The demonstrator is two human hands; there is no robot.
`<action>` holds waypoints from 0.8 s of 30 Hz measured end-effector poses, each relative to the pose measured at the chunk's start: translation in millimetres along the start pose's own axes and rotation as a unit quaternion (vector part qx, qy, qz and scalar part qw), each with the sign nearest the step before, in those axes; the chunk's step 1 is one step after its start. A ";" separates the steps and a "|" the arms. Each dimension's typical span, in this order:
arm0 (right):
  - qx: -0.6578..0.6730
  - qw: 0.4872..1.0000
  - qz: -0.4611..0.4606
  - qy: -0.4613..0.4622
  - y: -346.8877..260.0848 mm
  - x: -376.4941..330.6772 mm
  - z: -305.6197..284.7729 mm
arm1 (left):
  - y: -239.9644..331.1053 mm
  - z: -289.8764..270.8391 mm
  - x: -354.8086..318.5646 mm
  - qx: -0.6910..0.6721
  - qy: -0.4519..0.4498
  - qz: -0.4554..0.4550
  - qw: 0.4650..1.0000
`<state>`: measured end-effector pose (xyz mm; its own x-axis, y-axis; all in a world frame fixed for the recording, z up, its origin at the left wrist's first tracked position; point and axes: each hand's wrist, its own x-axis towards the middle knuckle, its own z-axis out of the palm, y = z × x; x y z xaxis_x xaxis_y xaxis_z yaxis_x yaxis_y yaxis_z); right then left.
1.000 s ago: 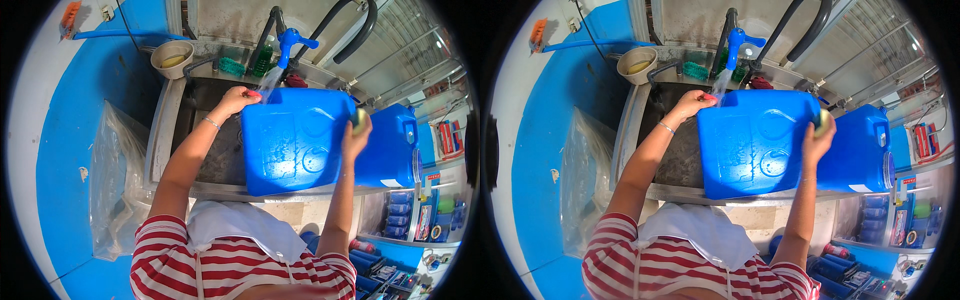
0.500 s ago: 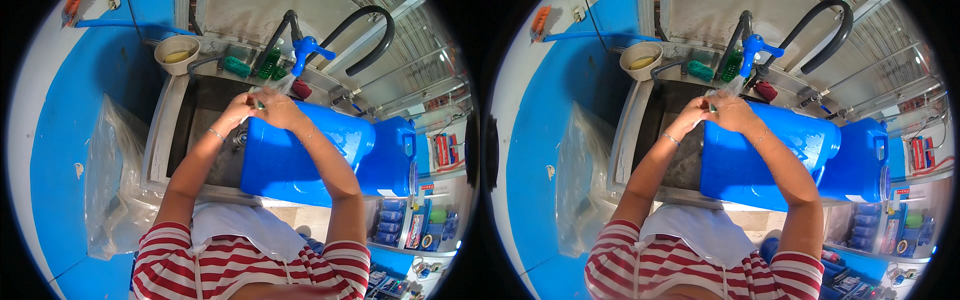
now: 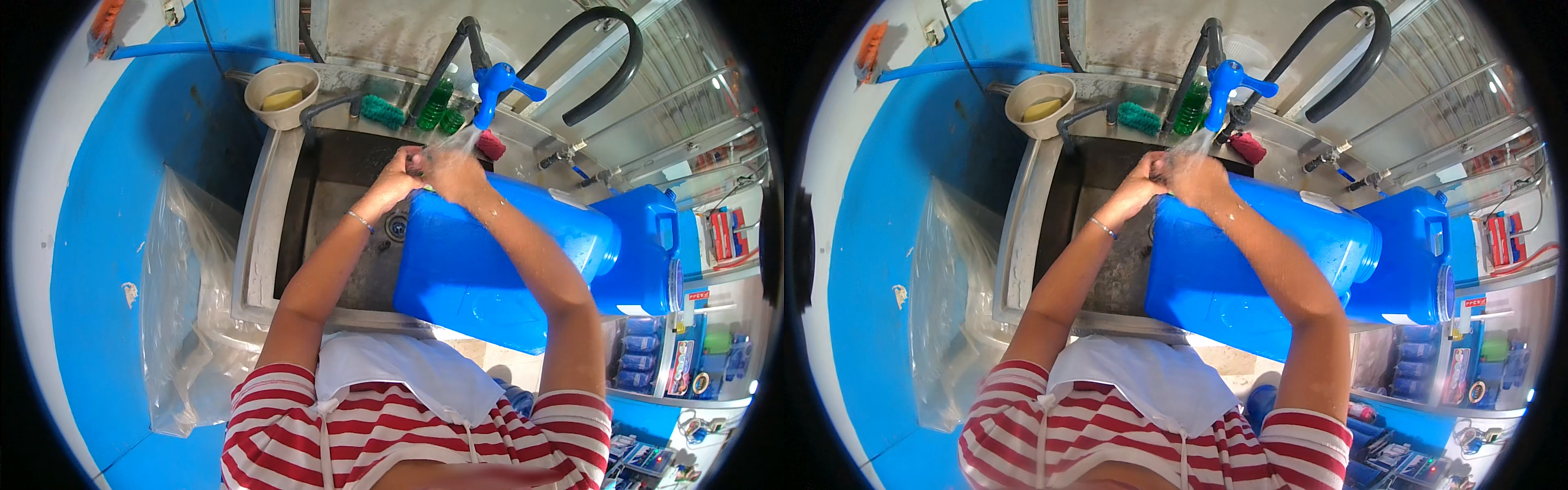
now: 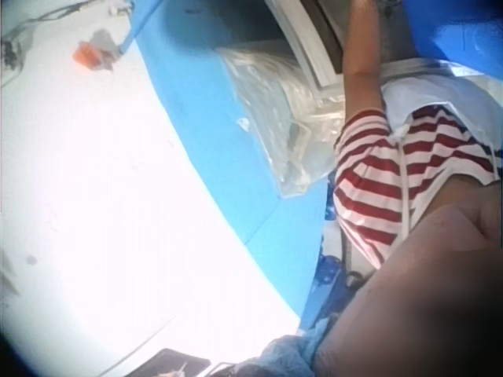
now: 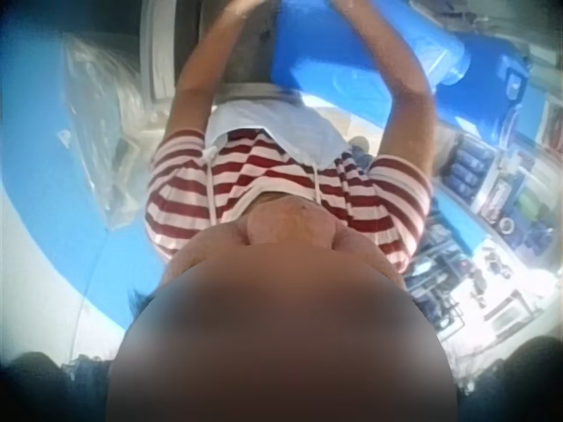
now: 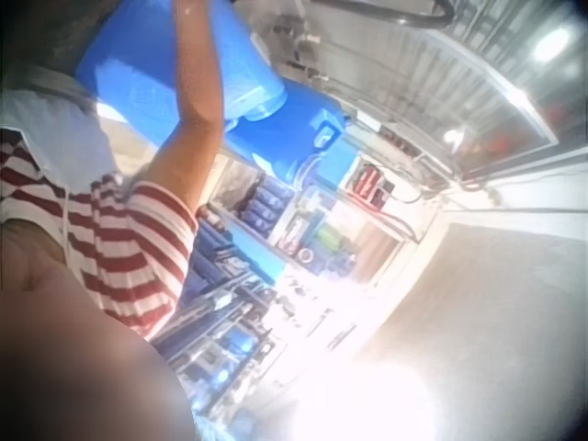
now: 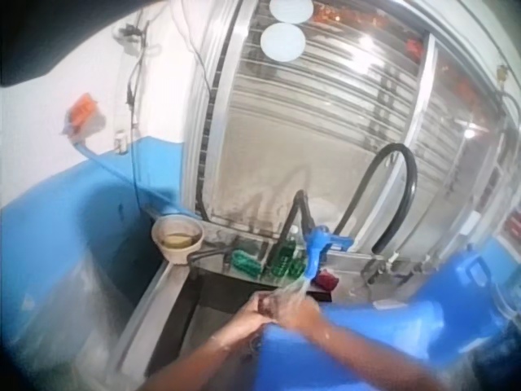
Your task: The person retrieves two blue plastic jerrycans from a shelf and moves to a sink. They scrub the exterior of one jerrycan with a sponge, rinse it, then use a toothbrush to clean the cap and neck area. They repeat similar cleaning steps on the second jerrycan, rinsing both under running water.
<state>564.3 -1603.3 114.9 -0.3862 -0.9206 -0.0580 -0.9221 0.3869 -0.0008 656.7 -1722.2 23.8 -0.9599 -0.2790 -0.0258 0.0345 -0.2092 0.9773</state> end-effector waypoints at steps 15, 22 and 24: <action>-0.071 0.995 0.032 0.061 8.8 33.5 13.5 | 3.4 4.2 -4.5 -0.056 -0.008 0.010 0.998; 0.337 0.930 -0.042 0.140 -1.4 4.4 -1.5 | -8.4 2.6 3.5 -0.058 -0.003 -0.046 0.997; 0.320 0.921 -0.104 0.198 6.2 -7.1 -2.9 | -17.1 3.6 12.8 -0.035 0.000 -0.053 0.998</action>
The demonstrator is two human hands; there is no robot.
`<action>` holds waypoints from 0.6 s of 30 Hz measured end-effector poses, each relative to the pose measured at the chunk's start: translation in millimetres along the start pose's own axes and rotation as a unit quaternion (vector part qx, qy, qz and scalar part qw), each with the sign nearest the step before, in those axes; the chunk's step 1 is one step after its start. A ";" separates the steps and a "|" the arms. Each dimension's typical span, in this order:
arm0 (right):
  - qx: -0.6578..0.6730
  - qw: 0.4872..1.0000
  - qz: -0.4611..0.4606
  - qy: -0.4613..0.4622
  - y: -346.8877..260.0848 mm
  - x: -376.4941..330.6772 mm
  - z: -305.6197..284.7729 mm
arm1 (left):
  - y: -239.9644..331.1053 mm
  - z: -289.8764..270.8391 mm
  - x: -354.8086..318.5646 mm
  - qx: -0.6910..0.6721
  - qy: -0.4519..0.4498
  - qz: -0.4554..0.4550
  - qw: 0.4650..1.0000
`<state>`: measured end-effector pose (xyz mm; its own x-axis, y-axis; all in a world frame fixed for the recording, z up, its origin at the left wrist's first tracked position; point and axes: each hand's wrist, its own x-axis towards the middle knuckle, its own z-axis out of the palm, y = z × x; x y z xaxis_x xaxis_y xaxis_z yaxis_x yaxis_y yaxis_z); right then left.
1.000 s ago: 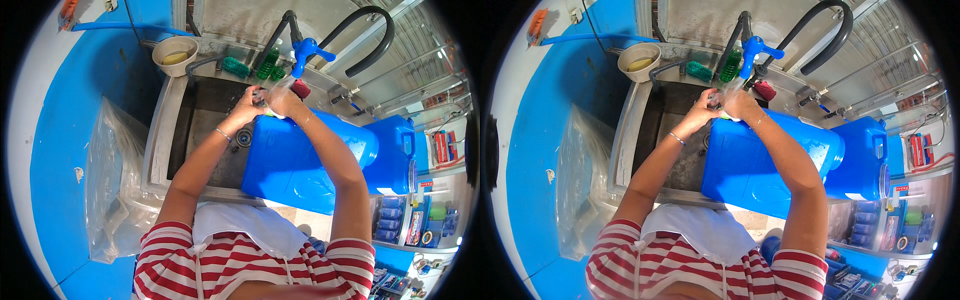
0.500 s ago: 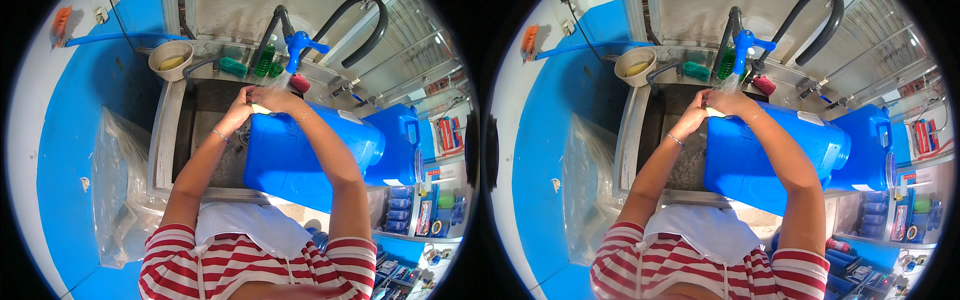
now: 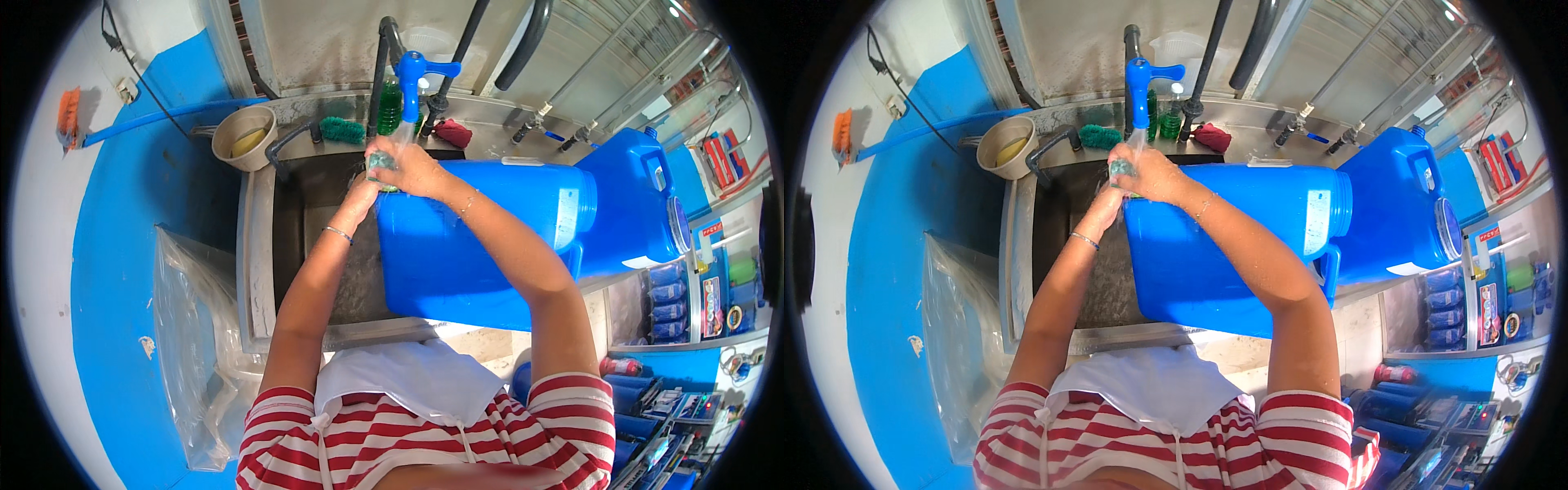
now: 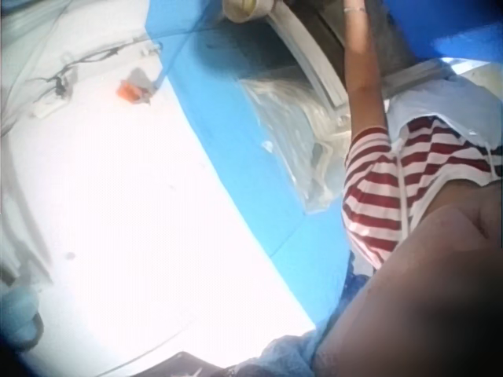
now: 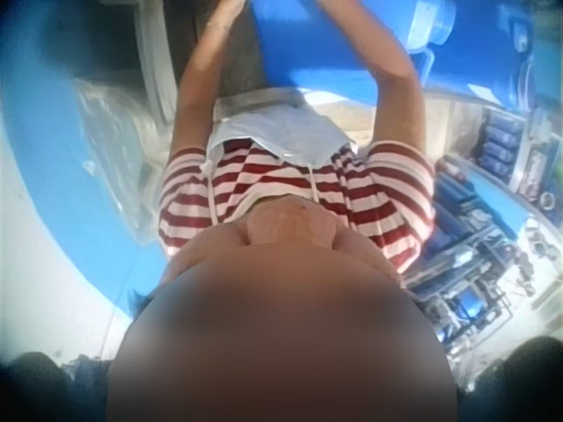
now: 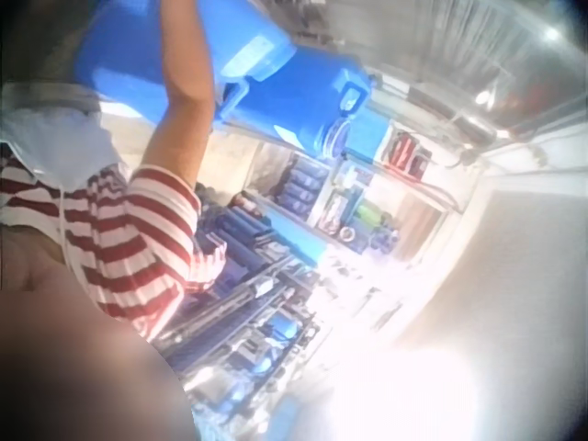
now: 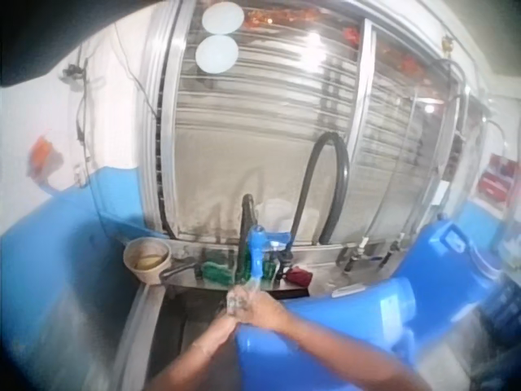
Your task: The person retrieves two blue plastic jerrycans from a shelf and moves to a sink. They scrub the exterior of one jerrycan with a sponge, rinse it, then use a toothbrush to clean the cap and neck area. They repeat similar cleaning steps on the second jerrycan, rinsing both under running water.
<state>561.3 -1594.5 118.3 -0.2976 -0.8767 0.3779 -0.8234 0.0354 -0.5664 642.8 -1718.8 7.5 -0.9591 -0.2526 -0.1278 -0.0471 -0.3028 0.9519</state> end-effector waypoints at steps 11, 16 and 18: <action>-0.308 0.889 0.324 0.102 16.8 -20.7 -148.7 | -38.6 3.3 45.6 0.446 0.075 0.054 0.890; -0.358 0.873 0.134 0.304 -12.4 -133.2 -154.4 | -59.3 -31.9 54.4 0.476 0.107 -0.003 0.873; -0.347 0.817 0.327 0.326 -10.6 -188.8 -138.6 | -65.3 -49.6 60.0 0.474 0.113 -0.031 0.873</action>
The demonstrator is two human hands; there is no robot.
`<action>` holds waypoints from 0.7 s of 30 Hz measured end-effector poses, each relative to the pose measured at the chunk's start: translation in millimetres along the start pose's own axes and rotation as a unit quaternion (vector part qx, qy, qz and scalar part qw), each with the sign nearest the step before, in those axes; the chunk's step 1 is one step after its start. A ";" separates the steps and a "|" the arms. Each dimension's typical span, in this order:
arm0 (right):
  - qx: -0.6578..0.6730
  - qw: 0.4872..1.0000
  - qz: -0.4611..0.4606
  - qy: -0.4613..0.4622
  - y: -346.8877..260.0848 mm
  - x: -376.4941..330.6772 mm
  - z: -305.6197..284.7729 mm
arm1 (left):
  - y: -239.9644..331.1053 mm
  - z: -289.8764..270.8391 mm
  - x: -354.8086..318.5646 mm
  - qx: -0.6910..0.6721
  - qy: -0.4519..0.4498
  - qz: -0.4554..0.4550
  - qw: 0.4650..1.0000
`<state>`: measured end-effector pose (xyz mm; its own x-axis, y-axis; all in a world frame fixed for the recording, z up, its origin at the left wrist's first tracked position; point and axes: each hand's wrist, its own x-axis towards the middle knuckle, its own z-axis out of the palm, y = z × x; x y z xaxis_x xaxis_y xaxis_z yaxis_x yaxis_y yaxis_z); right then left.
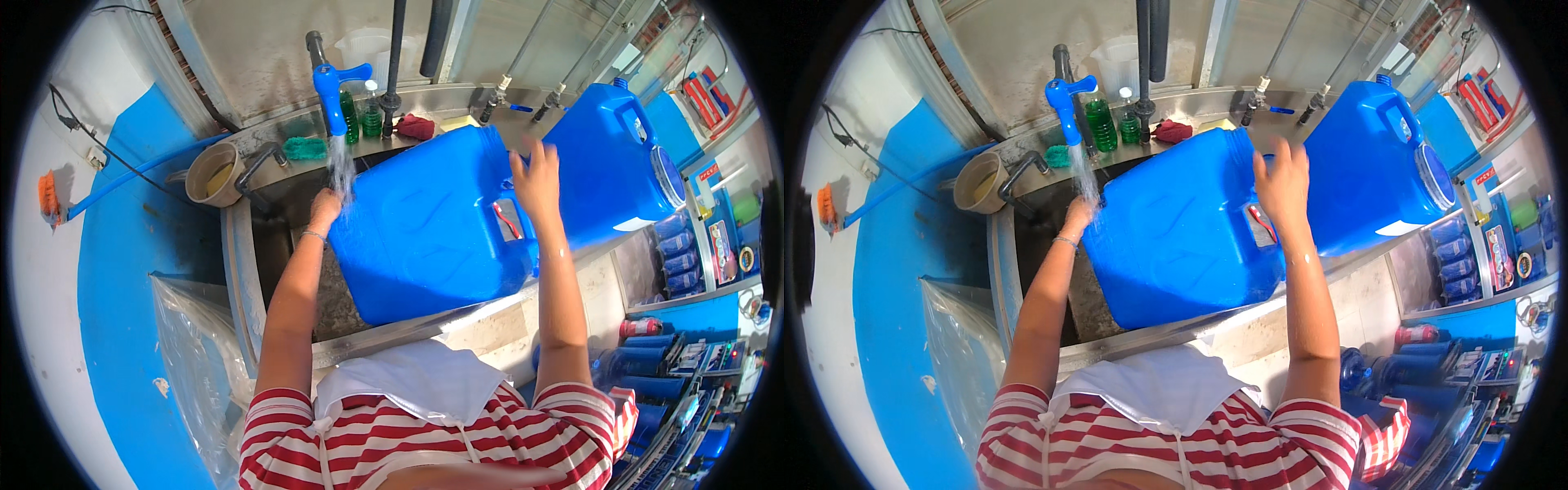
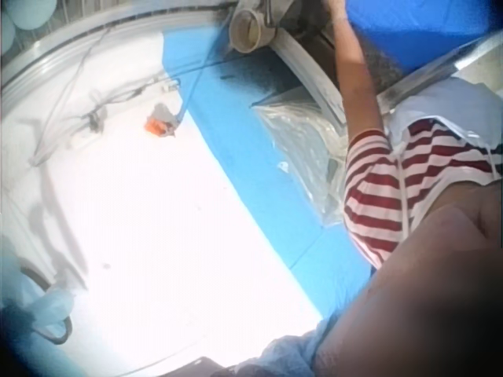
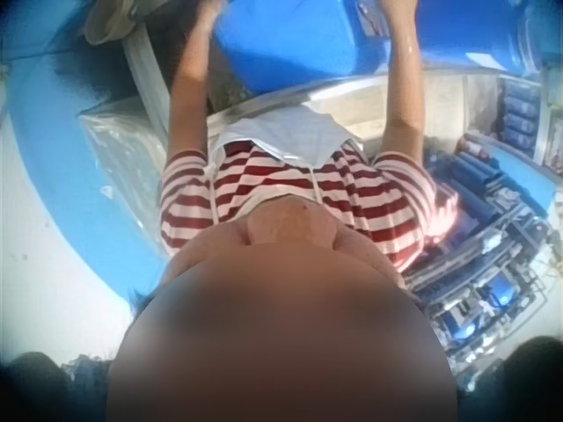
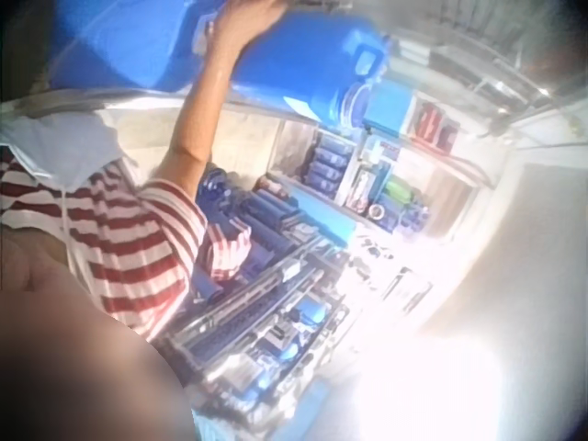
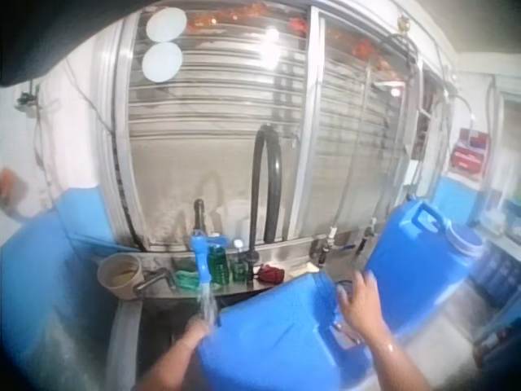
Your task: The person retrieves two blue plastic jerrycans from a shelf and moves to a sink. They scrub the exterior of one jerrycan with a sponge, rinse it, then use a toothbrush to clean the cap and neck area. They repeat similar cleaning steps on the second jerrycan, rinsing both under running water.
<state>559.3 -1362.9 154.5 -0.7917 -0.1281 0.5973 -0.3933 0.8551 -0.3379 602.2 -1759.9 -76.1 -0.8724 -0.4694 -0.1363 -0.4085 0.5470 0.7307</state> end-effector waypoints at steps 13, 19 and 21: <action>0.311 0.796 0.341 -0.391 47.3 -111.6 73.4 | 41.0 -136.0 -5.9 0.362 -0.114 0.041 0.924; 0.357 0.741 0.349 -0.450 68.2 -101.7 89.5 | 48.1 -162.1 -10.1 0.529 -0.162 0.190 0.811; 0.230 0.823 0.292 -0.430 76.8 -100.2 92.6 | 51.4 -160.7 -12.5 0.500 -0.159 0.178 0.833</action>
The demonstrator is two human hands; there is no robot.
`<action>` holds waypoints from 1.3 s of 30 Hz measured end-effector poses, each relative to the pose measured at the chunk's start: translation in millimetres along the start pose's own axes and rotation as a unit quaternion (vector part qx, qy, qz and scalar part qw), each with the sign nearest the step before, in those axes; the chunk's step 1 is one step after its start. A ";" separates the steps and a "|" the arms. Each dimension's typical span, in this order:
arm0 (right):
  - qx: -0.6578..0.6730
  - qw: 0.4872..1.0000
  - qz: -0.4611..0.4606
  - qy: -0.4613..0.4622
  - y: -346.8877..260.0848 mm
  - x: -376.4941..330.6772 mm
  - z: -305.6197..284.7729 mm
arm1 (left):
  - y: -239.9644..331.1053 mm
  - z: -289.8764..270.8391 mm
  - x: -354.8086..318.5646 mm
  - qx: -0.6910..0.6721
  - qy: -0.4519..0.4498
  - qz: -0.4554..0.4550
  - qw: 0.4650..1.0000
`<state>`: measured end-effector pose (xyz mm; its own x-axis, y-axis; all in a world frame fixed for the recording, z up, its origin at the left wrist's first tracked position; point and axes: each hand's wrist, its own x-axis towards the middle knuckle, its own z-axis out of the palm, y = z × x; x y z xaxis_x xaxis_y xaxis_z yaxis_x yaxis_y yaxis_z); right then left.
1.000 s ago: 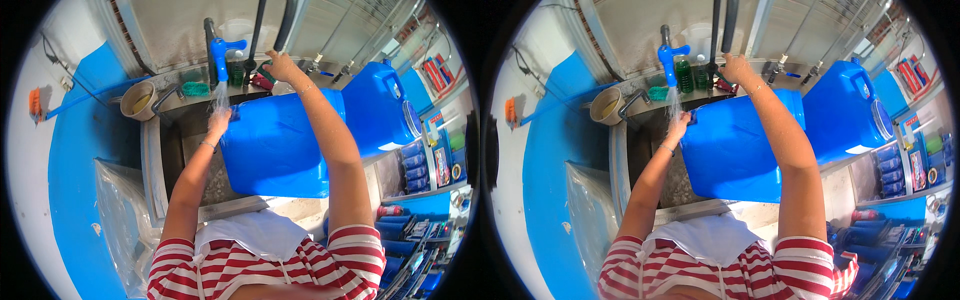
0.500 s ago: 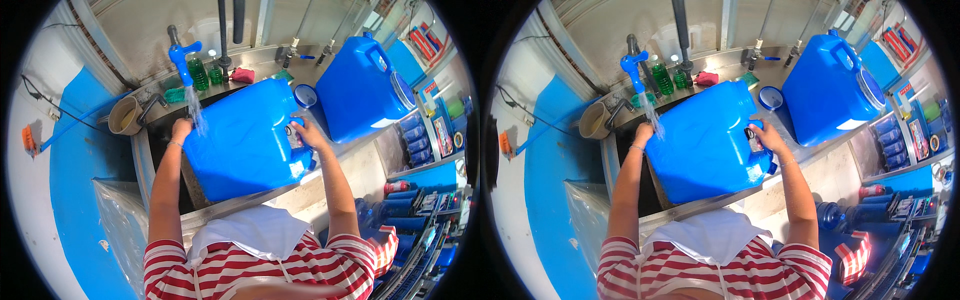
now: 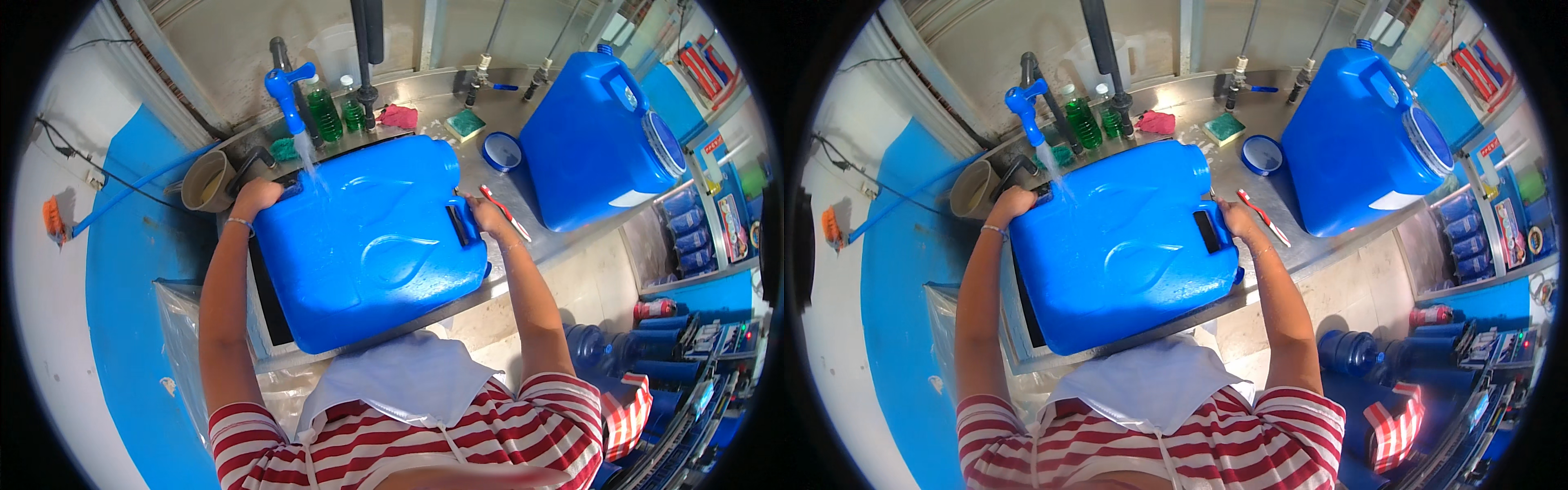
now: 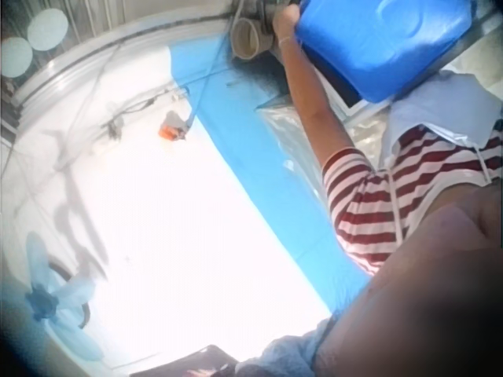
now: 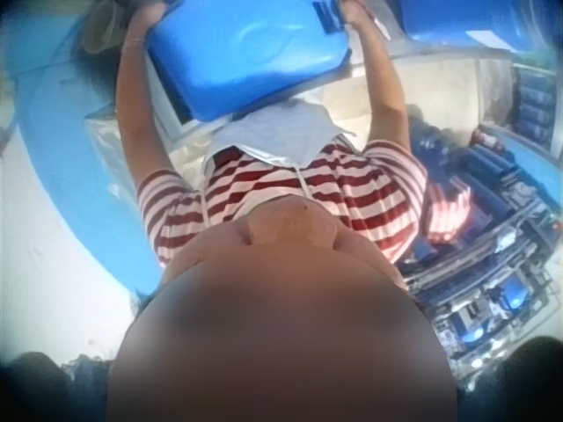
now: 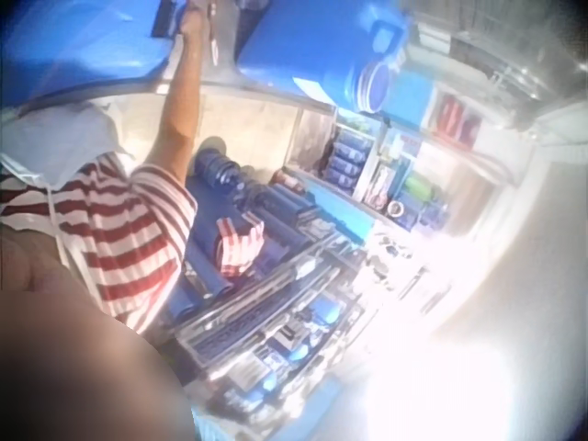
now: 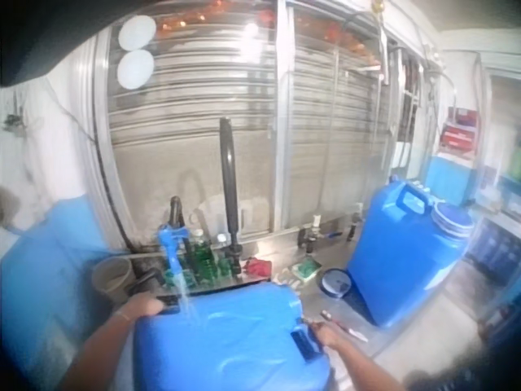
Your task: The person retrieves two blue plastic jerrycans from a shelf and moves to a sink. They scrub the exterior of one jerrycan with a sponge, rinse it, then use a toothbrush to clean the cap and neck area. They repeat similar cleaning steps on the second jerrycan, rinsing both under running water.
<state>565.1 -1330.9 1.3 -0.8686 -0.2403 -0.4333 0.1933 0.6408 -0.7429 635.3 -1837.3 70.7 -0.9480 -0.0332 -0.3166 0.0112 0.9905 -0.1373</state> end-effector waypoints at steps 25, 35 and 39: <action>-0.277 0.786 -0.534 0.141 -168.3 -12.4 2.2 | 55.3 29.1 -41.5 -0.828 -0.108 -0.014 0.550; -0.235 0.818 -0.486 -0.199 -241.7 43.4 119.4 | 71.6 61.6 -59.0 -0.904 -0.029 0.080 0.420; -0.248 0.837 -0.459 -0.167 -237.5 70.3 121.7 | 78.7 63.1 -58.9 -0.899 -0.009 0.064 0.434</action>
<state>513.7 -1588.8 85.2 -0.3554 -0.9344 0.0238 -0.7700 0.2782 -0.5742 712.0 -1765.8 19.4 -0.9733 0.0517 -0.2236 -0.2181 -0.5121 0.8308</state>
